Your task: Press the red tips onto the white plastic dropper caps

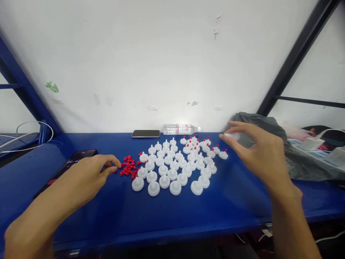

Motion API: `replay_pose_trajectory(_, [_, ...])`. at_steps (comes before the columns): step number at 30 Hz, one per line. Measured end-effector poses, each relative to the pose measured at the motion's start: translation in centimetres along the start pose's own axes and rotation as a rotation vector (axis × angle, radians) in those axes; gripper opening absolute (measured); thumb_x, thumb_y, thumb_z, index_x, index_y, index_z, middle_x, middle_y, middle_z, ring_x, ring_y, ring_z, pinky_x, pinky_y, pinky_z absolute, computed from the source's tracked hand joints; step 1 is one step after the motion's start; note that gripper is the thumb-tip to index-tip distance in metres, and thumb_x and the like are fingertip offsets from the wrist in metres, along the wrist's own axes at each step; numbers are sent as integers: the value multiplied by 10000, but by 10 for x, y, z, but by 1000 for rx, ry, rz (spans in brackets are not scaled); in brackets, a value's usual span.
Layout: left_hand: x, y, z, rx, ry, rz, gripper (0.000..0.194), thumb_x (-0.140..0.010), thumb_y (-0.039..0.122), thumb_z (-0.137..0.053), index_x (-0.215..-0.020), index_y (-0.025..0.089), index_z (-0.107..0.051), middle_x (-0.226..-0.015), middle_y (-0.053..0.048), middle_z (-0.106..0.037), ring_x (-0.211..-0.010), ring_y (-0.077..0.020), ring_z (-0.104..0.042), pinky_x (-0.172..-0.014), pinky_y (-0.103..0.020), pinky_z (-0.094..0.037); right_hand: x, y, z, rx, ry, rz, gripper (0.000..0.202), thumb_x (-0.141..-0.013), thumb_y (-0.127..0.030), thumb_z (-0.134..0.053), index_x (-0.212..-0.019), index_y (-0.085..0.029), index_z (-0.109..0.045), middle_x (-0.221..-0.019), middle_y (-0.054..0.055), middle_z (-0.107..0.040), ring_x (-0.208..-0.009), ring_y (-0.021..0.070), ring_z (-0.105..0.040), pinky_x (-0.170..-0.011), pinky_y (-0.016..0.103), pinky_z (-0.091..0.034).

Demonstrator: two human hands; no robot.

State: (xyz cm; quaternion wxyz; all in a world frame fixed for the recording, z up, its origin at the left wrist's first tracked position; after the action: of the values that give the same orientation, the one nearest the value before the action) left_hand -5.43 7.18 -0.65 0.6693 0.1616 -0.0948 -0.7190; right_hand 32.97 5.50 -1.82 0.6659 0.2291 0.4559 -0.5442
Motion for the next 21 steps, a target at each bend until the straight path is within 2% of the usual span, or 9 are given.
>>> replay_pose_trajectory(3, [3,-21,-10,-94,-81,41,311,-907,282,-528,-1109,220,-756,-983,-39,-820,-879,-266,-720,-768,-312,-448,0,10,-4,-2,-78,-12,199,-935,-423,-715,-946,-236,-783,-1095,71,-786,-991,276,-738,-880,403,-538])
replay_pose_trajectory(6, [-1,-38,-15,-134,-121,67,232,-873,302,-571,-961,216,-768,-967,-42,-822,-916,-274,-715,-775,-308,-432,1,24,-7,66,-216,-161,238,-899,-467,-733,-898,-241,-808,-930,51,-792,-780,243,-715,-717,366,-500])
replay_pose_trajectory(9, [-8,-37,-15,-176,-174,86,220,-873,345,-578,-839,220,-755,-873,-27,-805,-853,-264,-703,-742,-300,-399,5,35,-10,105,-458,-285,229,-890,-468,-726,-865,-262,-823,-880,31,-807,-765,244,-721,-699,355,-474])
replay_pose_trajectory(13, [-14,-38,-19,-202,-193,64,222,-878,355,-561,-834,239,-745,-823,9,-772,-773,-229,-674,-708,-283,-363,10,45,-16,105,-742,-329,195,-882,-438,-716,-845,-279,-824,-876,12,-818,-784,242,-728,-712,344,-467])
replay_pose_trajectory(19, [-22,-55,-33,-195,-209,65,188,-858,354,-570,-855,248,-726,-800,2,-759,-718,-233,-669,-639,-288,-347,14,53,-24,-23,-906,-343,128,-848,-376,-726,-862,-284,-813,-939,8,-826,-880,237,-757,-777,314,-504])
replay_pose_trajectory(21, [-23,-57,-37,-172,-217,75,169,-845,338,-565,-828,247,-706,-742,14,-742,-653,-215,-648,-604,-278,-333,14,53,-23,-101,-917,-356,149,-860,-376,-707,-897,-270,-804,-912,13,-826,-831,223,-770,-769,303,-521])
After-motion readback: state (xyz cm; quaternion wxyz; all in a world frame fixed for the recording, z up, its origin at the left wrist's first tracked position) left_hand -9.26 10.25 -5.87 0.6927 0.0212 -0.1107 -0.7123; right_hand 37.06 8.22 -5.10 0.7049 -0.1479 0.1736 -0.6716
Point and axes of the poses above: each hand's wrist, its own x-axis away from the middle knuckle, its own z-axis out of the back of the hand, y = z × x, the point moved 1 cm from there along -x, towards the middle knuckle
